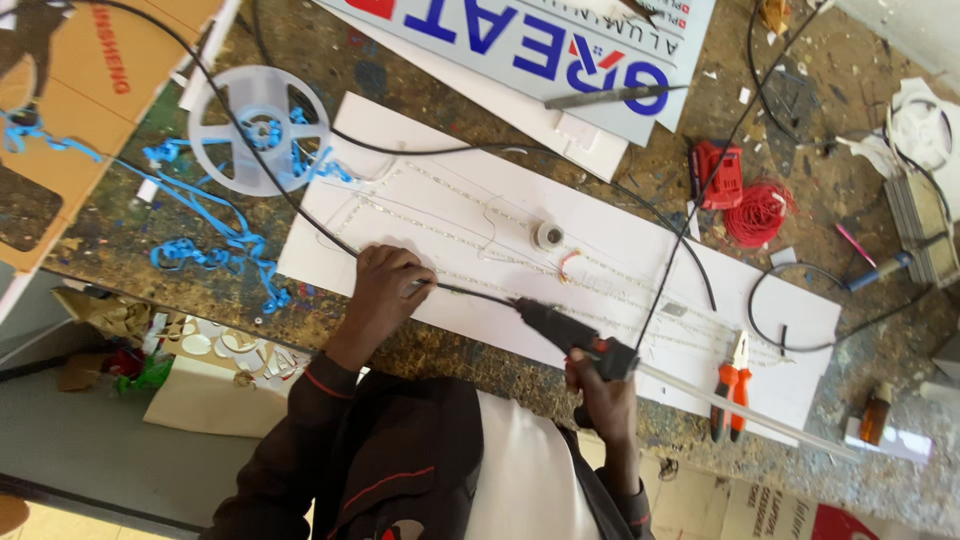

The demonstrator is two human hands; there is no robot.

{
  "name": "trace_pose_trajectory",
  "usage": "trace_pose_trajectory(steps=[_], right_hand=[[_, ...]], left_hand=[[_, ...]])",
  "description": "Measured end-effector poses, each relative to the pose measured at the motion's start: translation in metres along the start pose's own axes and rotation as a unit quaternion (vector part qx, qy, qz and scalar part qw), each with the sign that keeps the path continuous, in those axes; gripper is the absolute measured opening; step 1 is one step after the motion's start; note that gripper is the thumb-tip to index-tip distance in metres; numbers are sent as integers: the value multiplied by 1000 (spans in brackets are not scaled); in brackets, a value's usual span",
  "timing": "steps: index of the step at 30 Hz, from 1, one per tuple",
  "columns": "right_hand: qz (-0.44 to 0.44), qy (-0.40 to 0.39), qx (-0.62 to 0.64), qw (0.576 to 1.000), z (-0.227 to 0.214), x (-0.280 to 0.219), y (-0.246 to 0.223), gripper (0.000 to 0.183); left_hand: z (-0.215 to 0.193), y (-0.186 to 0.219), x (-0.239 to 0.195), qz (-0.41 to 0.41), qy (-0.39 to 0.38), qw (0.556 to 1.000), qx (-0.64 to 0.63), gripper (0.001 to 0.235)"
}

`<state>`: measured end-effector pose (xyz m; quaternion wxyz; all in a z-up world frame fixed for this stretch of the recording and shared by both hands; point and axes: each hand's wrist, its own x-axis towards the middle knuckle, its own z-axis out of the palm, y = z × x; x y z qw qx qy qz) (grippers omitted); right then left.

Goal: The person applies adhesive using a hot glue gun to a template on a workspace and then positions a strip of LED lights along the glue path.

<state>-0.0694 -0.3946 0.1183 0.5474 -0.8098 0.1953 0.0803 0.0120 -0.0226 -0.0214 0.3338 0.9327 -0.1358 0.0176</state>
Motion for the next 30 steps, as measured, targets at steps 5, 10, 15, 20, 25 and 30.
trace_pose_trajectory(steps=[5,10,15,20,25,30], right_hand=[[73,200,87,973,-48,-10,27,51],[14,105,355,929,-61,13,75,48],[60,117,473,871,-58,28,103,39],[106,103,511,847,-56,38,135,48],[105,111,517,842,-67,32,117,54],[84,140,515,842,-79,41,129,55]], left_hand=[[-4,2,0,7,-11,999,29,14],[-11,10,3,7,-13,1000,19,13],[-14,14,3,14,-4,1000,19,11],[-13,14,4,6,-4,999,32,10],[-20,27,4,8,-3,999,33,8],[-16,34,-1,-4,-1,999,39,11]])
